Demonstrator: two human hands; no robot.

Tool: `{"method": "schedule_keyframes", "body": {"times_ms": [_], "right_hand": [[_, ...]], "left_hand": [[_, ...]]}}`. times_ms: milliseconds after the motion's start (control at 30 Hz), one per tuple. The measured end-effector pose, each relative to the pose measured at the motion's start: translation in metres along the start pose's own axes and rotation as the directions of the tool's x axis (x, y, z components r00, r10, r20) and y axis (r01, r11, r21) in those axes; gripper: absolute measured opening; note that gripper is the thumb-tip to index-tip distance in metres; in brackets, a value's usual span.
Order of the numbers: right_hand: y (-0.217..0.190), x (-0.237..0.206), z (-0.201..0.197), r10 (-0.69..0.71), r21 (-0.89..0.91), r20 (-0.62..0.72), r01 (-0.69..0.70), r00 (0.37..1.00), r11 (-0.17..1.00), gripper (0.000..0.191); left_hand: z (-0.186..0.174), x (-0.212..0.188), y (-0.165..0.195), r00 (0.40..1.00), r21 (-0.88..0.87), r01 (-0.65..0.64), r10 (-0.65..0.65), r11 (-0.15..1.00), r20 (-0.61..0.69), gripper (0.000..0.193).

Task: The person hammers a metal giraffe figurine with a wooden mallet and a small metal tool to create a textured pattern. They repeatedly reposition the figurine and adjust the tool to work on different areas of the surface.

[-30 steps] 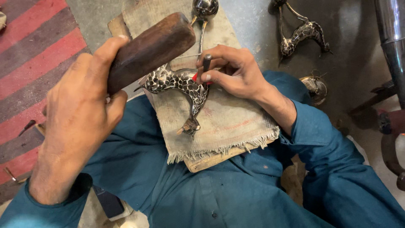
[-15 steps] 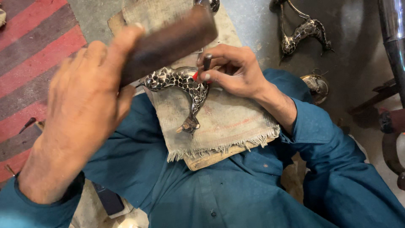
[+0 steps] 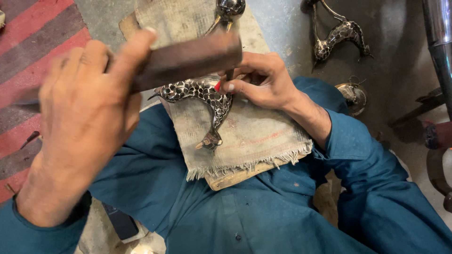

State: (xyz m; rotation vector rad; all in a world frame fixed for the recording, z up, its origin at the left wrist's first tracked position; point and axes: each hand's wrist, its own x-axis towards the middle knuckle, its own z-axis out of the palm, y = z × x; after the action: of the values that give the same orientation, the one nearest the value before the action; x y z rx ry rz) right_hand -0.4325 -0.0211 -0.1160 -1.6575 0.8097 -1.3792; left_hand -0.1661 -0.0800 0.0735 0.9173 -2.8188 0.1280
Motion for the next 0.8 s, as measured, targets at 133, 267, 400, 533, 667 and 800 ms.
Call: {"method": "schedule_keyframes", "body": {"times_ms": [133,267,400,533,667,800], "right_hand": [[-0.004,0.006,0.012,0.034,0.001,0.0,-0.034,0.999,0.999,0.025],[-0.002,0.004,0.013,0.022,0.015,-0.002,-0.022,1.0,1.0,0.026],[-0.004,-0.002,0.001,-0.007,0.033,0.014,0.006,1.0,0.999,0.026],[-0.009,-0.006,0.017,0.008,-0.01,0.021,-0.007,1.0,1.0,0.027],[-0.011,-0.01,0.033,-0.047,-0.073,0.052,0.051,0.998,0.996,0.027],[-0.005,-0.004,0.014,-0.018,-0.009,0.034,0.019,0.999,1.0,0.025]], "left_hand": [[-0.002,-0.007,-0.012,0.989,0.315,-0.109,0.134,0.943,-0.06,0.058],[-0.004,-0.01,-0.009,1.0,-0.02,0.003,-0.003,1.0,-0.013,0.065],[0.006,-0.011,-0.003,1.0,-0.021,0.018,-0.018,1.0,-0.019,0.066],[0.003,-0.034,-0.004,0.984,0.31,-0.095,0.136,0.946,-0.115,0.065],[-0.006,-0.049,0.0,0.998,-0.035,0.035,-0.037,0.999,-0.059,0.066],[-0.002,-0.018,0.0,0.999,-0.04,0.011,-0.013,0.999,-0.053,0.069]]}}
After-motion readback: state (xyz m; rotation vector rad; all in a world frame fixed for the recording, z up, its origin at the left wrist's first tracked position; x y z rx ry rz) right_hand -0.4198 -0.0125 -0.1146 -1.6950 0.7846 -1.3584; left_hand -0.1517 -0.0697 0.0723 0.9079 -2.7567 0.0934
